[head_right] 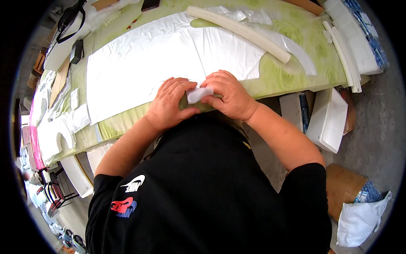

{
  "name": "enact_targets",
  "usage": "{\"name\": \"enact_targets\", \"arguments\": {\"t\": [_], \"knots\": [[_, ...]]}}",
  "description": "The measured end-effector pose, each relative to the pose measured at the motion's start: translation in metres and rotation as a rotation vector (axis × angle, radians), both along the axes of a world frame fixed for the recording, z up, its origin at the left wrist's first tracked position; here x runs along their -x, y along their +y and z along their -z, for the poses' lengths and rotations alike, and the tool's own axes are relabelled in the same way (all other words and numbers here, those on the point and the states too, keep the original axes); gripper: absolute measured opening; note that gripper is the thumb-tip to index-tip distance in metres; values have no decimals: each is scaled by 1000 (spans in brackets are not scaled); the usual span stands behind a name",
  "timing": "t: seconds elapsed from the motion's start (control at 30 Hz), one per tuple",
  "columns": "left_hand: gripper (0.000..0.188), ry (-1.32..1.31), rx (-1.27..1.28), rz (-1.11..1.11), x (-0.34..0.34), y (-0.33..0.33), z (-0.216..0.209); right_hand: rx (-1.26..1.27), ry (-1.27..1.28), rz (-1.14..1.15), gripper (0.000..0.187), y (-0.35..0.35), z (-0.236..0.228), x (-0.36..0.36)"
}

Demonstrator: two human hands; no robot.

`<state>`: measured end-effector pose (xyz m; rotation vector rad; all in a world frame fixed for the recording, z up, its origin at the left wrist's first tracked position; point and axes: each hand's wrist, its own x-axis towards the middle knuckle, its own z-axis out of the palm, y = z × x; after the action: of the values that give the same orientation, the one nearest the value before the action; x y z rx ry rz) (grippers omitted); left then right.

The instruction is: The person wraps a white rectangular object with clear plastic wrap on a workbench. They repeatedly roll the wrap around the object, smooth it, and fold the edges to secure the package.

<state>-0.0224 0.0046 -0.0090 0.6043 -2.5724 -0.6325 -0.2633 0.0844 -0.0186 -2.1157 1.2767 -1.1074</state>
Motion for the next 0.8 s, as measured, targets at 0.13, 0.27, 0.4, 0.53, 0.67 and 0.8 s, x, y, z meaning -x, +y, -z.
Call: {"name": "enact_targets", "arguments": {"t": [0.13,0.27,0.4,0.53,0.67,0.8], "knots": [[36,89,15,-130,6,-2,11,-11,-69,106,30,-5,2,-5],[22,156,-102,-189,10,-2,16,-17,106,16,24,-20,9,4],[51,192,-243,-300,13,-3,22,-297,27,221,20,-29,-9,-6],[83,189,-246,-331,13,-7,21,-640,43,354,28,-50,-37,-16],[89,101,-178,-366,14,-7,14,-670,94,402,30,-64,-35,-16],[92,3,-186,-344,11,-10,8,-582,0,401,32,-61,-26,-23]]}}
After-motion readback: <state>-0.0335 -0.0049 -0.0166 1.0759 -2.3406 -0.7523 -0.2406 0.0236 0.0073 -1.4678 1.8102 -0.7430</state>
